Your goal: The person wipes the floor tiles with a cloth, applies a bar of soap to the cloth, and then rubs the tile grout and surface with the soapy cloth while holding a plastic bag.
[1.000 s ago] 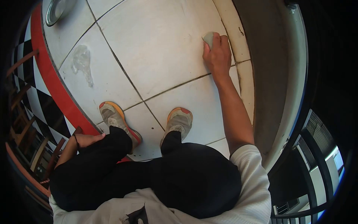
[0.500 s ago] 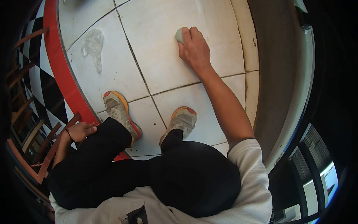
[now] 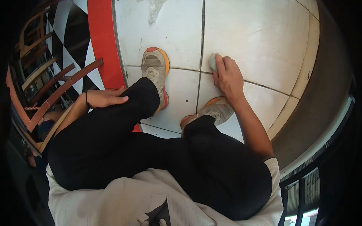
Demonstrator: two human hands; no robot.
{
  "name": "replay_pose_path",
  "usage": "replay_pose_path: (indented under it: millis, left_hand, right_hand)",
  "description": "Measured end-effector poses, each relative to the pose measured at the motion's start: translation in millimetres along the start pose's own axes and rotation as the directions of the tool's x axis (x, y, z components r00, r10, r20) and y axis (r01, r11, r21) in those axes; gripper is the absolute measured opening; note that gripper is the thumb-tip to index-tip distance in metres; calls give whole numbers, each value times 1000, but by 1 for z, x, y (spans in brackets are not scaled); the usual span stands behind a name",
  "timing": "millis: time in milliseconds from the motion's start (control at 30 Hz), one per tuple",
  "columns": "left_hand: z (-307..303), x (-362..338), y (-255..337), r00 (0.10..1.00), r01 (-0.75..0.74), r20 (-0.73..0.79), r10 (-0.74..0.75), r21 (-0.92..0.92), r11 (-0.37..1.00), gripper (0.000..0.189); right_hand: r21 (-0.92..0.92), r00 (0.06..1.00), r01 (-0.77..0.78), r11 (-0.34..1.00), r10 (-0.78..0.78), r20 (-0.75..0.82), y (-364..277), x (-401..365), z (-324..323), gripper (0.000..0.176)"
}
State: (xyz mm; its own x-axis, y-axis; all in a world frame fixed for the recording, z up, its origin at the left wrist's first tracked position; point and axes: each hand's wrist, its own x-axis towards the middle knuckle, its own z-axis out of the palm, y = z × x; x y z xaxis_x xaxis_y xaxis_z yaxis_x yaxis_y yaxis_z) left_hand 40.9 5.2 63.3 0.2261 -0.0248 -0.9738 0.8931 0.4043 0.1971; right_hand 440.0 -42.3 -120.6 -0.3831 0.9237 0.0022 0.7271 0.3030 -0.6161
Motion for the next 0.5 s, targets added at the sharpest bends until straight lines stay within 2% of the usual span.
replay_pose_path:
  millis: [33, 67, 100, 167, 200, 233, 267, 300, 333, 367, 400, 433, 467, 500]
  left_hand:
    - [-8, -19, 15, 926, -230, 271, 262, -141, 963, 88]
    - [-18, -37, 30, 717, -394, 470, 515, -337, 855, 83]
    - [-41, -43, 40, 264, -530, 467, 844, -661, 532, 75]
    - [-54, -86, 8, 529, -675, 84, 845, -561, 479, 83]
    - [-55, -100, -5, 599, -736, -137, 789, -481, 476, 87]
    - [-44, -82, -4, 836, -543, -343, 428, -411, 732, 88]
    - [-27, -53, 0, 850, -242, -526, -15, -416, 876, 89]
    - [-4, -33, 2, 912, 46, -379, -157, -286, 957, 85]
    - [4, -32, 2, 981, 60, -169, -94, -196, 979, 82]
    - [11, -30, 3, 998, 31, 50, -26, -107, 994, 79]
    - [10, -35, 2, 895, -235, 334, 295, -209, 949, 75]
    - [-15, -48, 10, 704, -471, 441, 558, -299, 830, 71]
    - [-42, -60, 18, 421, -647, 503, 755, -417, 639, 67]
    - [-45, -67, 15, 400, -676, 358, 844, -507, 535, 67]
  right_hand:
    - [-20, 1000, -6, 1000, 6, 13, 0, 3, -3, 61]
    - [-26, 1000, 1, 1000, 0, 20, 2, 8, -5, 61]
    - [-30, 999, 5, 1000, -4, 37, 3, 11, -10, 61]
    - [-52, 998, -4, 999, 7, 57, 6, 13, -17, 61]
    - [-71, 999, -19, 997, 22, 48, 9, 17, -20, 61]
    - [-90, 999, -34, 995, 37, 30, 16, 23, -21, 60]
    - [-122, 998, -54, 991, 50, -42, 26, 27, -21, 54]
    - [-136, 989, -128, 982, 116, -94, 36, 33, -22, 49]
    - [-148, 971, -207, 967, 184, -150, 44, 42, -24, 45]
    - [-157, 948, -269, 950, 232, -217, 51, 51, -27, 43]
    - [-168, 921, -330, 929, 277, -275, 58, 58, -30, 40]
    - [-210, 908, -354, 911, 281, -312, 65, 64, -33, 41]
    - [-206, 909, -344, 916, 270, -318, 65, 64, -31, 42]
    - [-206, 913, -329, 922, 255, -319, 59, 64, -28, 42]
